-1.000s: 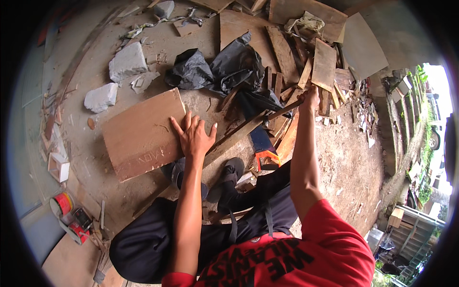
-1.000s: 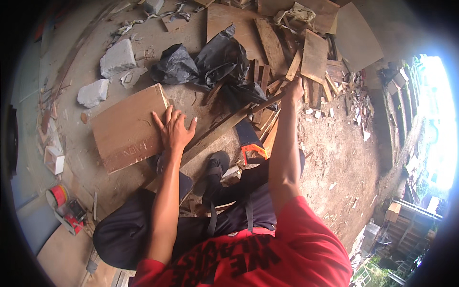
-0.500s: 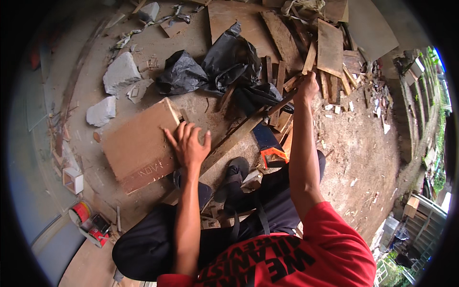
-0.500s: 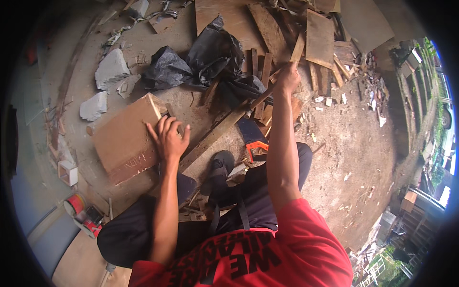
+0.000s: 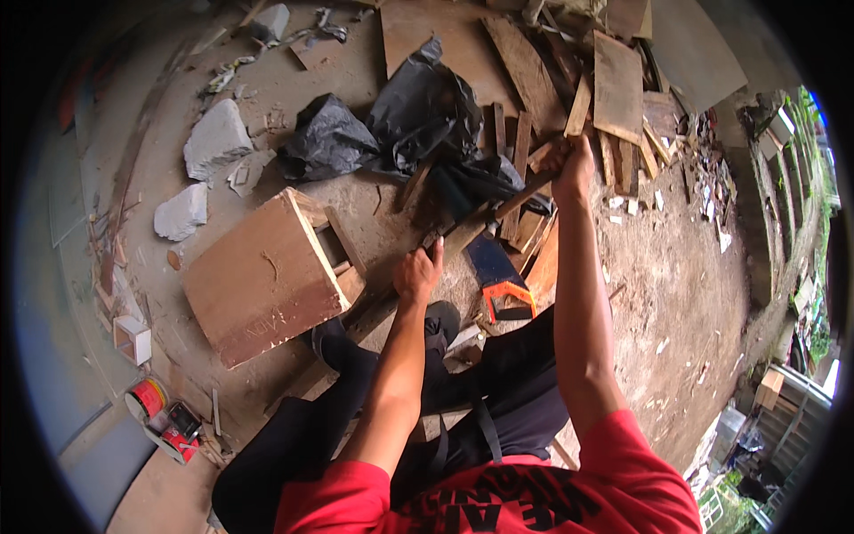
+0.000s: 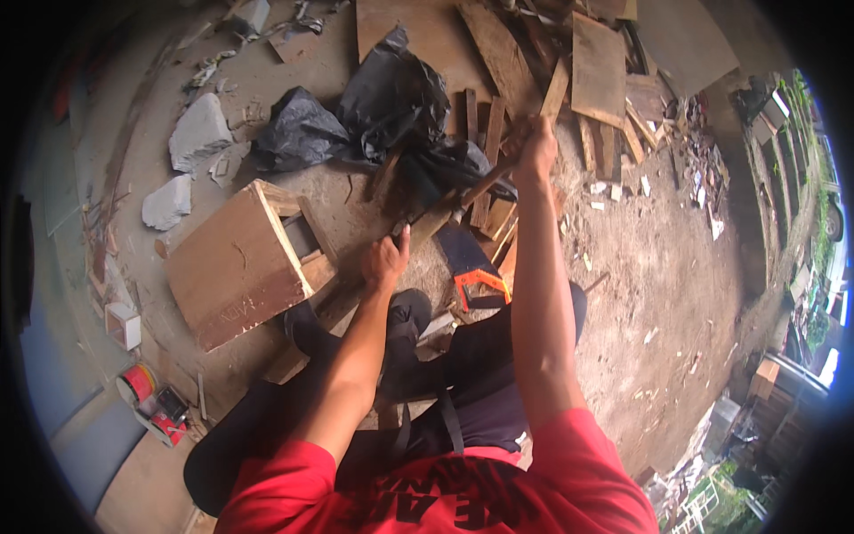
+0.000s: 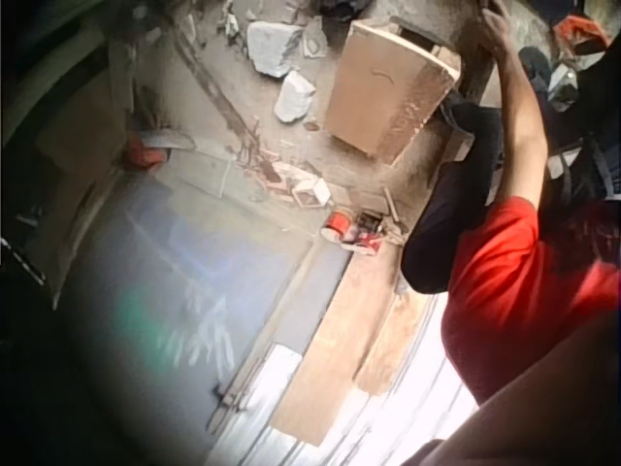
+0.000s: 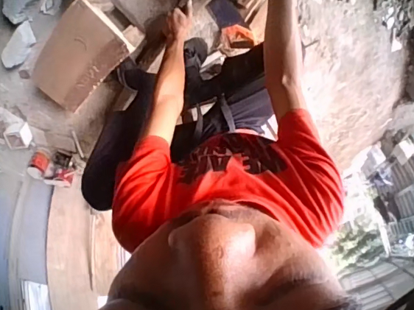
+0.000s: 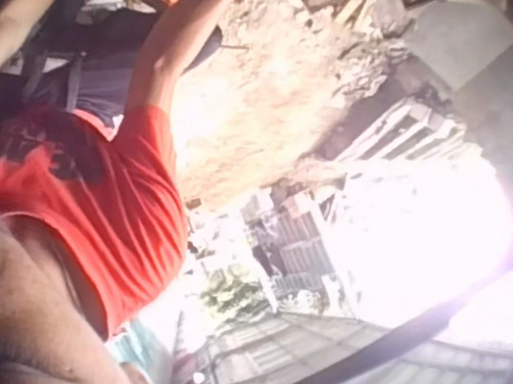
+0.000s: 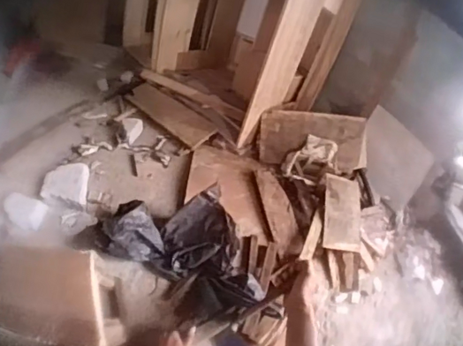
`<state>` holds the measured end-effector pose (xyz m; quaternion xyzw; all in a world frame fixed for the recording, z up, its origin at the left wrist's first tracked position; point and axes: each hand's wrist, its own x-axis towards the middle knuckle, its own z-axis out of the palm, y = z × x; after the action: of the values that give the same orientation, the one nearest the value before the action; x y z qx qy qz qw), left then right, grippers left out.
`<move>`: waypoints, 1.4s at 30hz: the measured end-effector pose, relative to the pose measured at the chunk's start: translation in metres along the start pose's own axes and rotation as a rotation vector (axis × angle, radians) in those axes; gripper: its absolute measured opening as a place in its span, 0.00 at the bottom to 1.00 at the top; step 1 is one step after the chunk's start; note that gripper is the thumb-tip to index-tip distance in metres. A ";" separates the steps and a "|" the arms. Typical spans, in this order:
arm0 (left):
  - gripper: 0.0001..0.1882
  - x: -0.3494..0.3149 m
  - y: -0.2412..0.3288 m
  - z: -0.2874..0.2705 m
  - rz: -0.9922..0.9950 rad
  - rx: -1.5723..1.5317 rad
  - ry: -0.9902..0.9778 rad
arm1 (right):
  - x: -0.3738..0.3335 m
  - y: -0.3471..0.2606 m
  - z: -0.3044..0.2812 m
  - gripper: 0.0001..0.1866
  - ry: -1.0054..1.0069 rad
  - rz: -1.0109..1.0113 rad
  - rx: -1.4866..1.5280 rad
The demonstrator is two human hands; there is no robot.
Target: The person sits on the floor and repeatedly strikes a long wooden plank with a hammer to break it into smaller pieces. The person repositions the plank several times to continue breaking it.
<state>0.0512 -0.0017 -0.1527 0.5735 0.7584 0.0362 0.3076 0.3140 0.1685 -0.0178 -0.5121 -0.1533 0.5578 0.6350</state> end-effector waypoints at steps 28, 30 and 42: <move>0.12 0.011 -0.024 0.012 0.340 -0.240 0.562 | -0.237 0.127 0.028 0.15 -0.118 -0.757 -0.684; 0.14 0.017 -0.025 0.011 0.375 -0.307 0.541 | -0.255 0.139 0.019 0.16 -0.140 -0.555 -0.466; 0.22 -0.061 -0.033 -0.060 0.105 -1.029 -0.320 | -0.262 0.034 0.000 0.24 -0.658 -0.461 -0.111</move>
<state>0.0024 -0.0495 -0.0916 0.3843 0.5565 0.3307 0.6583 0.2087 -0.0626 0.0533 -0.2919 -0.4890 0.5256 0.6320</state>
